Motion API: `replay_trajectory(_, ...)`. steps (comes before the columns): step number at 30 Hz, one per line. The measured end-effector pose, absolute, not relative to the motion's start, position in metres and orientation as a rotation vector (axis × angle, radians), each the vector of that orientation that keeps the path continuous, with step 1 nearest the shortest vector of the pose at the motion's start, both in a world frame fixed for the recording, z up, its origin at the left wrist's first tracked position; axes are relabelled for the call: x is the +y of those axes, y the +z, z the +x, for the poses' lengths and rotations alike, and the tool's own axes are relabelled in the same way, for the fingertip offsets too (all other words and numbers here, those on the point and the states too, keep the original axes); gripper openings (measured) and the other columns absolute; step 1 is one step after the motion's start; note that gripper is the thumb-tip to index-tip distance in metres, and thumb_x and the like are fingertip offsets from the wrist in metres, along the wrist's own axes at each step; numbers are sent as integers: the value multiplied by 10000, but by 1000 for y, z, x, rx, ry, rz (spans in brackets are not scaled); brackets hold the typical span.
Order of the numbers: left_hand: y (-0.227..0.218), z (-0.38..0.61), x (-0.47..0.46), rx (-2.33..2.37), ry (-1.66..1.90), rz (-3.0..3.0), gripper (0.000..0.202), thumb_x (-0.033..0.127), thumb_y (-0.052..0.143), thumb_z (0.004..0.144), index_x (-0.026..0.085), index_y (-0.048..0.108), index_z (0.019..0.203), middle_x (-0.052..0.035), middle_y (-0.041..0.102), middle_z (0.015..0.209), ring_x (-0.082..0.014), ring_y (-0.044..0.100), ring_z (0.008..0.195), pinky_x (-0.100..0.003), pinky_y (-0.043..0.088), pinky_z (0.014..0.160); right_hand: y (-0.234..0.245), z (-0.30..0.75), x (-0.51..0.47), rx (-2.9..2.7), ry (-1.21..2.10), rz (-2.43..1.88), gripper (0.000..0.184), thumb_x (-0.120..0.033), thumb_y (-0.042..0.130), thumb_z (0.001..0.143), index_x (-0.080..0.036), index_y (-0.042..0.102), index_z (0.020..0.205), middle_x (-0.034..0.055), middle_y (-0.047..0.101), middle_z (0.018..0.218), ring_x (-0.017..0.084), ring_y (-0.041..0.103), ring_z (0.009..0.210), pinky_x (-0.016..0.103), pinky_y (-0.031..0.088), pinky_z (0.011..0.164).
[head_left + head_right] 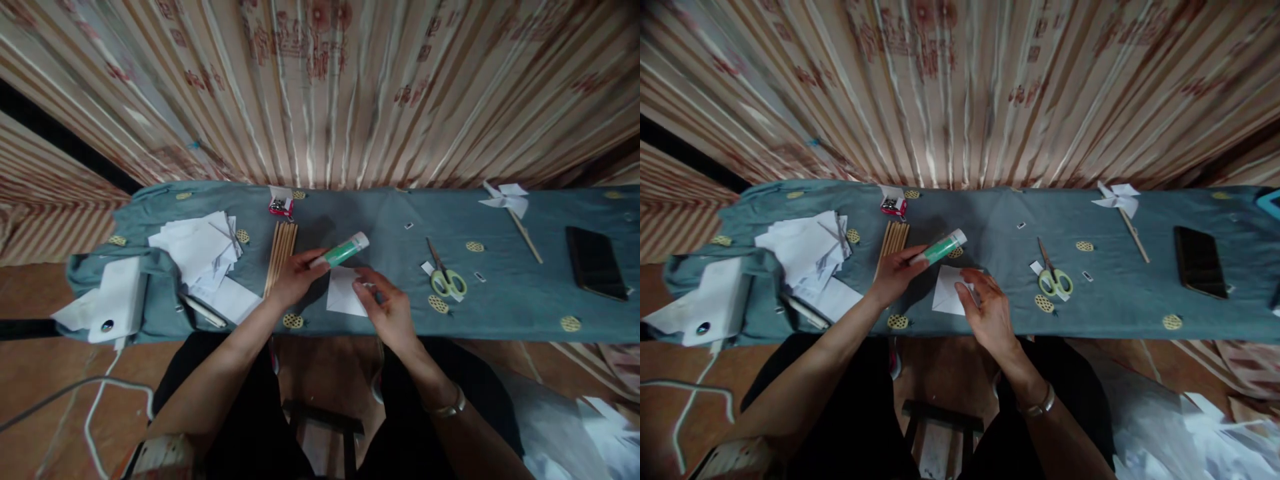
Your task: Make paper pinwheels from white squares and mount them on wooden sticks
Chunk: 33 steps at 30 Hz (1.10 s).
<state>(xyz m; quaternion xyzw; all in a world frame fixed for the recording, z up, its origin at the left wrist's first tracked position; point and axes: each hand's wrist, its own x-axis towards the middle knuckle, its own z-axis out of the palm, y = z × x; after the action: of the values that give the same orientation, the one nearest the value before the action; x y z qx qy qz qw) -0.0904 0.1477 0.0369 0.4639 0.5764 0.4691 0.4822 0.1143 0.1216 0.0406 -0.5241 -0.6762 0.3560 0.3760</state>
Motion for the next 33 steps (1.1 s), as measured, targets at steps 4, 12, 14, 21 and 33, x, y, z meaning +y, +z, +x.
replay_trajectory(4, 44, -73, 131, 1100, 1104, 898, 406, 331, 824, 623, 157, 771, 985, -77, 755, 993, -228, 664, 981, -358, 474, 931, 41, 102, 124, -1222, 1451, -1200, 314, -482, 728, 766, -239, 701, 964, 36, 742, 903, 192, 675, 790, 348, 533, 774)
replay_trajectory(12, 36, -58, 115, 950, 1158, 741, 467, 278, 895, 553, 156, 751, 981, -80, 747, 1028, -200, 672, 944, -339, 480, 914, 43, 94, 128, -731, 1721, -1061, 284, -414, 868, 614, -217, 724, 760, -2, 728, 734, 150, 655, 681, 313, 535, 717)
replay_trajectory(14, 32, -55, 115, 935, 1194, 687, 446, 271, 911, 512, 145, 737, 903, -62, 746, 957, -173, 671, 856, -316, 498, 849, 44, 96, 129, -711, 1699, -1078, 317, -418, 888, 583, -203, 725, 749, 3, 731, 740, 158, 671, 711, 307, 547, 726)
replay_trajectory(21, 32, -52, 119, 1116, 1172, 895, 350, 312, 801, 680, 134, 695, 962, -50, 696, 907, -160, 639, 811, -292, 503, 772, 45, 114, 140, -508, 1604, -1131, 366, -398, 924, 536, -171, 679, 687, -33, 687, 623, 80, 635, 566, 190, 570, 615)
replay_trajectory(33, 36, -90, 139, 1833, 471, 2139, 525, 232, 613, 886, 135, 465, 1380, -136, 601, 1190, -277, 565, 1149, -443, 480, 987, 38, 123, 142, -455, 1685, -1166, 383, -406, 917, 559, -181, 713, 793, 16, 768, 793, 112, 715, 704, 186, 615, 673)
